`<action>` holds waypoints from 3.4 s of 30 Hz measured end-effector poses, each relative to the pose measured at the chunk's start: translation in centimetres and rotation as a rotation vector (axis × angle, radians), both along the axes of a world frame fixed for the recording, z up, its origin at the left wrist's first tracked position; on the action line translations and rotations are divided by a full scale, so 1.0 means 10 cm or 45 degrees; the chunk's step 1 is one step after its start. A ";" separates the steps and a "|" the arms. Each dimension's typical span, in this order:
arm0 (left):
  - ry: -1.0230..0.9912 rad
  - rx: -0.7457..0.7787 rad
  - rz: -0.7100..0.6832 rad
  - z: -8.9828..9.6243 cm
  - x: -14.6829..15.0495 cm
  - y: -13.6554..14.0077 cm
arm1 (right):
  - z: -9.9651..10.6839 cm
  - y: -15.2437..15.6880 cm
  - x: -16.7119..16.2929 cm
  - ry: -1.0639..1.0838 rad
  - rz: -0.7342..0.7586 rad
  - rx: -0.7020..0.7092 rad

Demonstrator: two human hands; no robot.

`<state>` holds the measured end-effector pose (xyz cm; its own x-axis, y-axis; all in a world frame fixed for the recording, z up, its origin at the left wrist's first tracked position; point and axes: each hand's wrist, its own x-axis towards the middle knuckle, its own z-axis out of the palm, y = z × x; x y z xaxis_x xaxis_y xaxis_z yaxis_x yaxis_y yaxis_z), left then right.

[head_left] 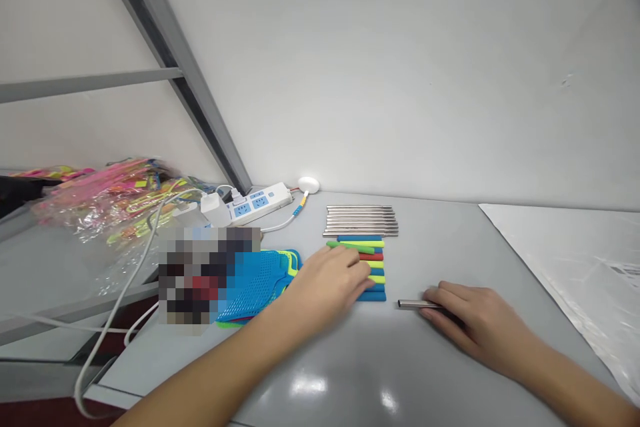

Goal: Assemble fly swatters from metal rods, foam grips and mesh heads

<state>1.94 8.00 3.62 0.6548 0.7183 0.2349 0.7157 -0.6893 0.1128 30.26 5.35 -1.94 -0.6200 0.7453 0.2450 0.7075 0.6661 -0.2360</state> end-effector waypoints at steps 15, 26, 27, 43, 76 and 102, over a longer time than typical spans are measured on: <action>-0.018 -0.049 -0.112 -0.03 0.08 -0.22 | 0.03 -0.02 0.02 0.042 0.029 0.015; -0.027 -0.033 -0.100 0.03 0.10 -0.23 | 0.04 -0.04 0.03 0.171 0.000 0.276; -0.029 -0.039 -0.100 0.03 0.10 -0.23 | 0.04 -0.03 0.03 0.163 -0.001 0.288; -0.081 -0.049 -0.171 -0.06 0.11 -0.20 | 0.03 -0.05 0.06 -0.001 0.046 0.570; -0.163 0.122 -0.329 -0.24 0.31 -0.38 | 0.07 -0.21 -0.14 -0.096 0.205 0.485; -1.269 -0.074 -0.103 0.13 0.19 -1.20 | 0.62 -0.84 -0.29 -0.108 0.159 0.291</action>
<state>3.83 -3.96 4.97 0.2253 0.7082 0.6691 0.2275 -0.7060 0.6707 27.38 -3.07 4.24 -0.7293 0.5930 0.3412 0.6273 0.7787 -0.0125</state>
